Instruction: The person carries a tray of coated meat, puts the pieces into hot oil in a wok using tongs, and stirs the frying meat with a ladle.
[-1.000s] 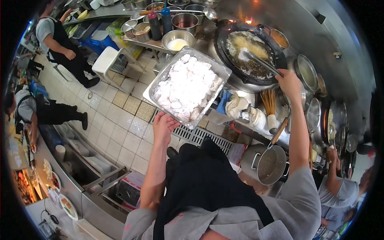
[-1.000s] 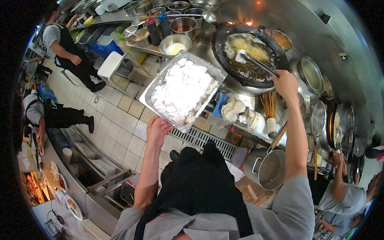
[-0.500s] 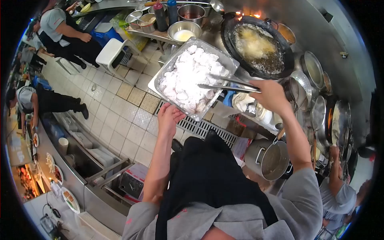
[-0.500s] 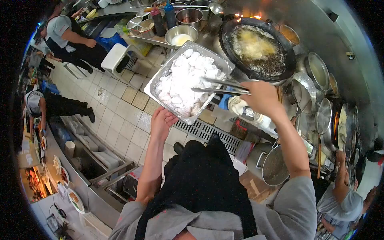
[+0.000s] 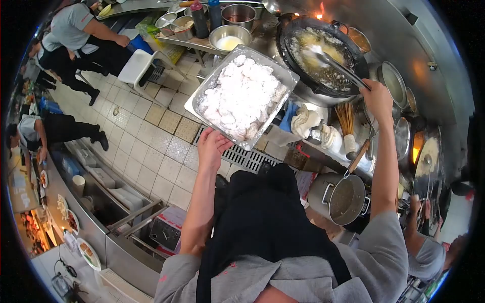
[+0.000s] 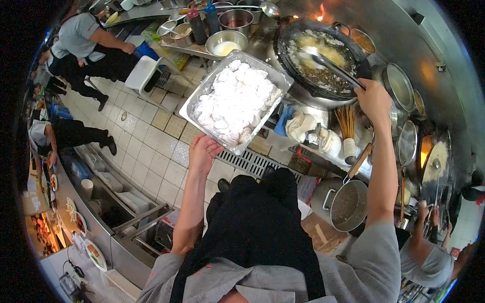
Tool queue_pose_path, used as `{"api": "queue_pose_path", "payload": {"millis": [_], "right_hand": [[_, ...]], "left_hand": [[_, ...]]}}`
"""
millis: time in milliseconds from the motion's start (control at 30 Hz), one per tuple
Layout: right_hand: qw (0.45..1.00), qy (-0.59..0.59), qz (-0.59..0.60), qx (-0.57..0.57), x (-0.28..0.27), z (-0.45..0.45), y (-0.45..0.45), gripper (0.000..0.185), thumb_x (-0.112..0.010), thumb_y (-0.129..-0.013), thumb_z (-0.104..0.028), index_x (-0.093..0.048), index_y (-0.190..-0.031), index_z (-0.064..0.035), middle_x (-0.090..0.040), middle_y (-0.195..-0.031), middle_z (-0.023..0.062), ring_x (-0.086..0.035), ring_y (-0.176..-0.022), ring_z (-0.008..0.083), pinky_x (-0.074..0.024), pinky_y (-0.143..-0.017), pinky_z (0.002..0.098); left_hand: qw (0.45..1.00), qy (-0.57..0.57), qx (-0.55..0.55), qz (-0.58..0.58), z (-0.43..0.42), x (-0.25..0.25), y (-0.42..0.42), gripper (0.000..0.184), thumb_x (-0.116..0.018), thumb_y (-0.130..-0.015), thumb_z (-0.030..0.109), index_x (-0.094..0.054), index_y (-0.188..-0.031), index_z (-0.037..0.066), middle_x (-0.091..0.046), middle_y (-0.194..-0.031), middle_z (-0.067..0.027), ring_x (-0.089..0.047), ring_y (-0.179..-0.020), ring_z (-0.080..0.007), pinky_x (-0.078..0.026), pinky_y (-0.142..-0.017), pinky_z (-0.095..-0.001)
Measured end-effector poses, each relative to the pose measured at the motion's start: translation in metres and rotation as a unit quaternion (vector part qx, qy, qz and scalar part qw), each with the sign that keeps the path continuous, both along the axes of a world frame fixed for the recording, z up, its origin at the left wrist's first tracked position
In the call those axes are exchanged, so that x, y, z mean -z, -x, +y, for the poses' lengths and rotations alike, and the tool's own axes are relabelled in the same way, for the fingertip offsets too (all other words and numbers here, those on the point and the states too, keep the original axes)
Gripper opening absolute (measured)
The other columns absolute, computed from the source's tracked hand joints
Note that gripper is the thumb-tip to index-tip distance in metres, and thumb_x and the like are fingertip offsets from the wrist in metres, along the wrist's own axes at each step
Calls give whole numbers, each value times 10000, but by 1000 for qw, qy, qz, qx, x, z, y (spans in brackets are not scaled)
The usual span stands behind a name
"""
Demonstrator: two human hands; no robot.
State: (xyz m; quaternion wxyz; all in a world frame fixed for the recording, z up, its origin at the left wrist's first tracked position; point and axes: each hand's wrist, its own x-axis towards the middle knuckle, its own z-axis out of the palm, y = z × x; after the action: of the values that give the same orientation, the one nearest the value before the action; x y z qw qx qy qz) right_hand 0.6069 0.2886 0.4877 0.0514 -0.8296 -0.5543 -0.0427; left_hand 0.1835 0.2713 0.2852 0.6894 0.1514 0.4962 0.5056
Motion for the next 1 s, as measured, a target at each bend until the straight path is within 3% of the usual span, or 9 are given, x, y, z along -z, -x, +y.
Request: {"api": "queue_pose_path", "payload": {"millis": [67,167,267,367,467,500,667,867,1000], "right_hand": [[997,19,-70,28,27,12,-35,358,-628,-828,-272,-655,-1137,-92,-680,-986,167,-647,-937,330,-503,-805,412],[993,32,-82,78,48,19,-53,369,-616,-836,-259,-637,-1163,-90,-671,-1027,174,-638,-957,337,-500,-820,425],[996,-5,-54,70,31,8,-16,390,-633,-829,-265,-628,-1180,-96,-669,-1022,183,-640,-953,338,-500,-815,428],[998,12,51,-27,6,-20,41,400,-651,-817,-270,-630,-1182,-108,-672,-1011,179,-646,-929,340,-504,-802,427],[981,23,76,-177,19,-45,90,412,-681,-792,-273,-639,-1176,-129,-679,-972,162,-656,-870,338,-510,-776,415],[974,69,125,-174,16,-49,113,422,-687,-787,-273,-635,-1181,-131,-678,-964,155,-651,-866,334,-508,-763,417],[956,66,108,-263,76,-45,161,353,-653,-789,-217,-640,-1129,-124,-666,-850,144,-644,-773,349,-500,-686,444],[954,17,135,-266,44,-59,150,302,-660,-784,-184,-668,-1077,-112,-657,-792,148,-642,-735,339,-493,-647,421],[963,-18,183,-197,19,-57,129,306,-664,-781,-167,-683,-1080,-106,-667,-881,174,-638,-760,350,-494,-677,424]], "left_hand": [[1000,-1,1,0,0,0,1,322,-551,-881,103,-423,-1153,-13,-577,-857,-121,-627,-751,-213,-576,-651,-334],[1000,-3,6,-1,-2,-2,2,329,-554,-882,104,-423,-1159,-16,-578,-871,-125,-627,-754,-214,-575,-657,-336],[1000,-7,8,4,-1,-2,2,322,-548,-884,106,-425,-1154,-17,-599,-881,-141,-637,-759,-222,-575,-666,-341],[1000,-13,7,8,-1,2,1,303,-532,-886,108,-428,-1141,-18,-636,-892,-170,-657,-769,-239,-576,-676,-351],[1000,-11,11,6,0,1,2,296,-524,-889,104,-426,-1141,-15,-635,-895,-171,-656,-771,-240,-576,-677,-351],[1000,-11,14,3,0,2,3,293,-522,-889,103,-425,-1140,-14,-634,-897,-172,-656,-772,-240,-576,-678,-350],[1000,-17,16,-2,-1,3,3,264,-522,-886,97,-435,-1114,-5,-627,-878,-161,-651,-769,-245,-575,-678,-361],[1000,-12,5,-3,0,5,2,251,-531,-883,100,-442,-1096,2,-615,-852,-149,-647,-762,-248,-577,-678,-372],[1000,-8,9,6,2,3,2,271,-538,-878,100,-432,-1107,2,-608,-852,-144,-645,-755,-245,-579,-673,-369]]}}
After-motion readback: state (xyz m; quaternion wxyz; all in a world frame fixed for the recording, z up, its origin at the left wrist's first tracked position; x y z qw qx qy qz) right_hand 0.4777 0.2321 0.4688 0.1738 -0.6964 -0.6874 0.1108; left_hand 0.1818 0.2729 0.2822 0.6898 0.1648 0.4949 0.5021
